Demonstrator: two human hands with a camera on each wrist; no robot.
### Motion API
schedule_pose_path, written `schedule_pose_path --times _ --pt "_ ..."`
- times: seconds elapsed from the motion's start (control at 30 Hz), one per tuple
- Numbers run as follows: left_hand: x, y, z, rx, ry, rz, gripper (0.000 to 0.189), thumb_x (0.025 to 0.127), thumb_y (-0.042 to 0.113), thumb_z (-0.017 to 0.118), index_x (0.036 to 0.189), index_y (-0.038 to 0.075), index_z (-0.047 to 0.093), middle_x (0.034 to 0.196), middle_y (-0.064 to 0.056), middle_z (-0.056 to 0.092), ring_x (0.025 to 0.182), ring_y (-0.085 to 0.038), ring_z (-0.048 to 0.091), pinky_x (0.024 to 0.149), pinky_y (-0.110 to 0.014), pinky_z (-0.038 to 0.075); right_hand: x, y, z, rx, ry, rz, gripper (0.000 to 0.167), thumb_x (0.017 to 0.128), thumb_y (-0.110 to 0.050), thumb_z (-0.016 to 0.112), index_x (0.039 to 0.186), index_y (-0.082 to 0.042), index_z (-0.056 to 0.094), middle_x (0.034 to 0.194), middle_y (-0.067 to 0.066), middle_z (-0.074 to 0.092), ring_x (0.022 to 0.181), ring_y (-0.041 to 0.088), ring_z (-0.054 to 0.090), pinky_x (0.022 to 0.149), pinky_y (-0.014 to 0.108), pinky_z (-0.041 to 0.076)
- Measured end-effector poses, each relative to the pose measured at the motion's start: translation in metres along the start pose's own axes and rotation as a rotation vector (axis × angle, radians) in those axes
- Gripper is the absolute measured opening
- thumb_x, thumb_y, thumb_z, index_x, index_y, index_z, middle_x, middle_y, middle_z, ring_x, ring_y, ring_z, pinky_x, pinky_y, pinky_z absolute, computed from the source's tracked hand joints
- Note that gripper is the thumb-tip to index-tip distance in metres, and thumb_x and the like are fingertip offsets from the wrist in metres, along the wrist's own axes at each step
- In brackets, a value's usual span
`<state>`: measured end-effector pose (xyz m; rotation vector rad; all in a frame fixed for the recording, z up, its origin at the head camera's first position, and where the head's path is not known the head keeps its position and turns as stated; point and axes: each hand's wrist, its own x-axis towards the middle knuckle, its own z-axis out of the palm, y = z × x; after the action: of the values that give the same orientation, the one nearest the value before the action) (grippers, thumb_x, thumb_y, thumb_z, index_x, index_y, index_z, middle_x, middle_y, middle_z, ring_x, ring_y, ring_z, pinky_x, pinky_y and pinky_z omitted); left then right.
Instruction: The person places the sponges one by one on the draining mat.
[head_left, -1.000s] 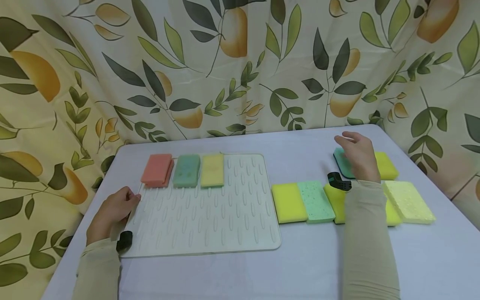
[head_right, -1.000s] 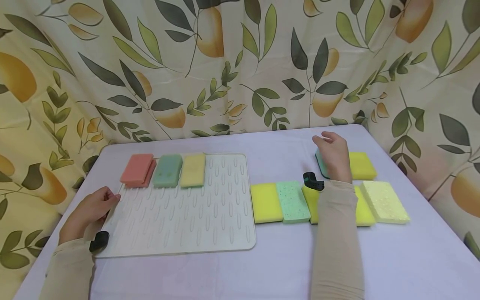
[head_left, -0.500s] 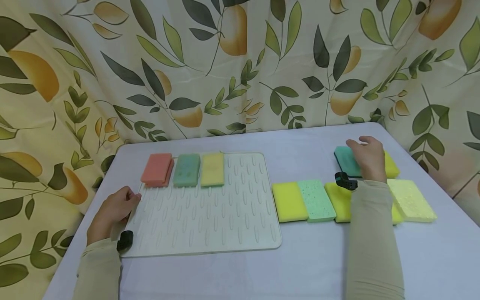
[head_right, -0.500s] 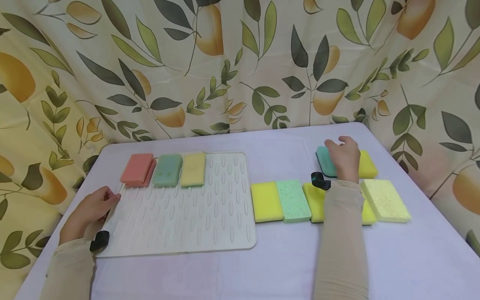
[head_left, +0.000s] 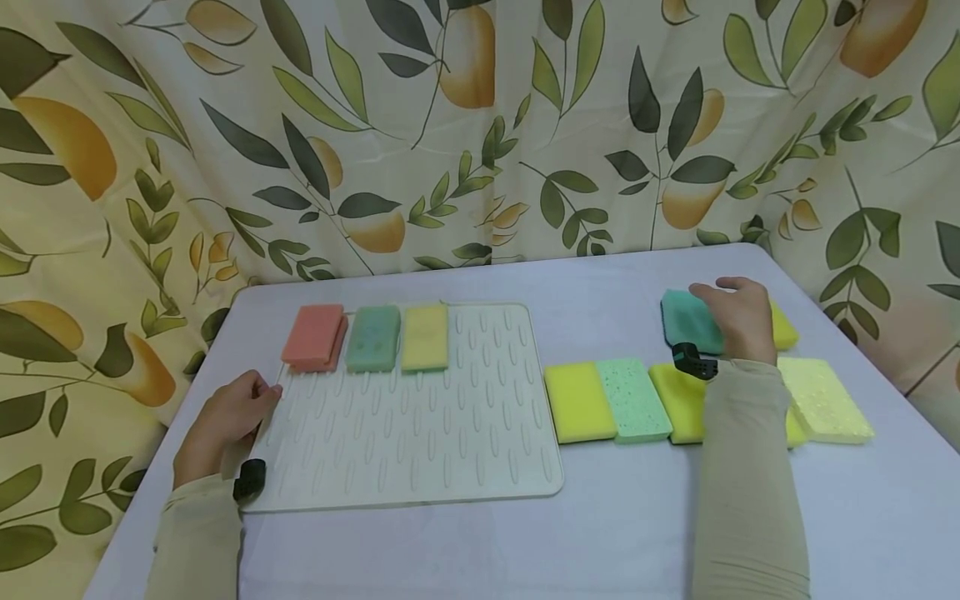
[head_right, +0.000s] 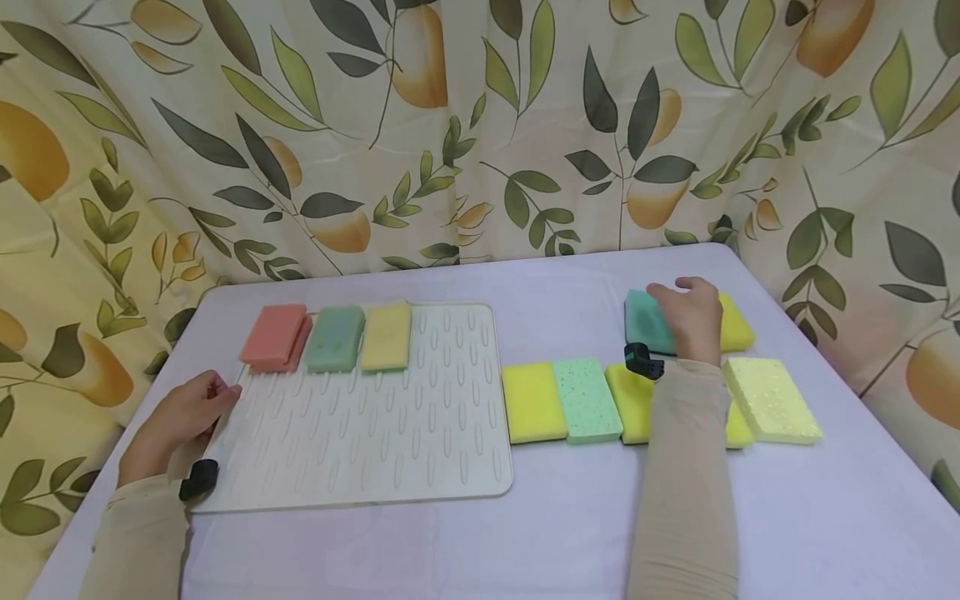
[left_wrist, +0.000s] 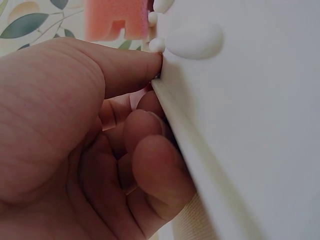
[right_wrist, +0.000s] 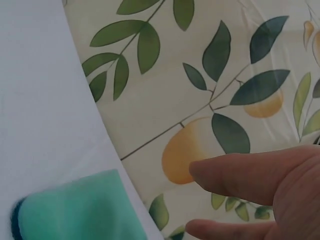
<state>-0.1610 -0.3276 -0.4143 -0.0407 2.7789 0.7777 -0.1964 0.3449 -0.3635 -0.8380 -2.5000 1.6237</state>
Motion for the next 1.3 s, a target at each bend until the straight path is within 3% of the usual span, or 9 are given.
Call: schedule_pose_path --times 0.17,0.47,0.67,0.9,1.1,1.2,1.3 --pt "0.000 -0.001 0.000 0.001 -0.002 0.000 0.028 0.111 0.030 0.051 0.099 0.004 0.049 0.074 -0.008 0.053 0.062 -0.023 0.054 0.060 -0.038 0.045 0.002 0.002 0.003 0.001 -0.051 0.043 0.087 0.107 -0.044 0.058 0.170 -0.001 0.016 0.176 0.021 0.008 0.157 0.046 0.017 0.124 0.061 0.023" --pt "0.002 -0.001 0.000 0.000 -0.003 0.006 0.029 0.111 0.030 0.051 0.099 0.003 0.049 0.075 -0.008 0.053 0.062 -0.023 0.055 0.060 -0.038 0.046 0.009 0.006 0.007 -0.179 -0.176 0.048 0.091 0.107 -0.032 0.059 0.164 0.011 0.004 0.172 0.035 0.005 0.154 0.052 0.018 0.124 0.063 0.022" --pt "0.002 0.000 -0.001 0.004 -0.004 -0.005 0.029 0.111 0.030 0.051 0.100 0.004 0.050 0.074 -0.008 0.054 0.064 -0.024 0.055 0.061 -0.038 0.045 0.007 0.007 0.010 -0.217 -0.172 -0.002 0.091 0.104 -0.023 0.061 0.162 0.015 0.003 0.168 0.040 0.010 0.151 0.055 0.021 0.122 0.064 0.023" --pt "0.002 0.000 0.000 0.001 0.000 -0.002 0.028 0.111 0.030 0.052 0.100 0.004 0.049 0.075 -0.008 0.054 0.064 -0.024 0.054 0.061 -0.038 0.045 0.004 0.009 0.013 -0.281 -0.147 -0.014 0.085 0.103 -0.027 0.062 0.154 0.023 0.018 0.152 0.043 0.030 0.127 0.051 0.038 0.113 0.061 0.036" --pt "0.003 0.000 0.000 0.006 -0.006 -0.007 0.028 0.111 0.029 0.052 0.101 0.004 0.049 0.075 -0.009 0.054 0.064 -0.024 0.054 0.060 -0.038 0.045 0.005 0.007 0.013 -0.264 -0.148 0.019 0.086 0.103 -0.026 0.062 0.155 0.024 0.016 0.155 0.048 0.022 0.130 0.050 0.035 0.116 0.061 0.034" --pt "0.003 -0.001 0.000 0.003 -0.007 -0.010 0.028 0.111 0.030 0.052 0.101 0.004 0.049 0.075 -0.008 0.054 0.064 -0.024 0.054 0.060 -0.038 0.045 0.006 0.004 0.012 -0.234 -0.191 0.013 0.085 0.103 -0.022 0.059 0.157 0.023 0.012 0.161 0.046 0.015 0.139 0.051 0.029 0.120 0.062 0.029" --pt "0.003 -0.001 0.001 -0.002 -0.005 -0.012 0.028 0.112 0.030 0.052 0.102 0.004 0.049 0.074 -0.008 0.054 0.064 -0.024 0.055 0.060 -0.038 0.045 0.007 0.002 0.011 -0.184 -0.250 0.005 0.083 0.104 -0.019 0.055 0.160 0.020 0.008 0.167 0.041 0.011 0.143 0.049 0.027 0.118 0.060 0.033"
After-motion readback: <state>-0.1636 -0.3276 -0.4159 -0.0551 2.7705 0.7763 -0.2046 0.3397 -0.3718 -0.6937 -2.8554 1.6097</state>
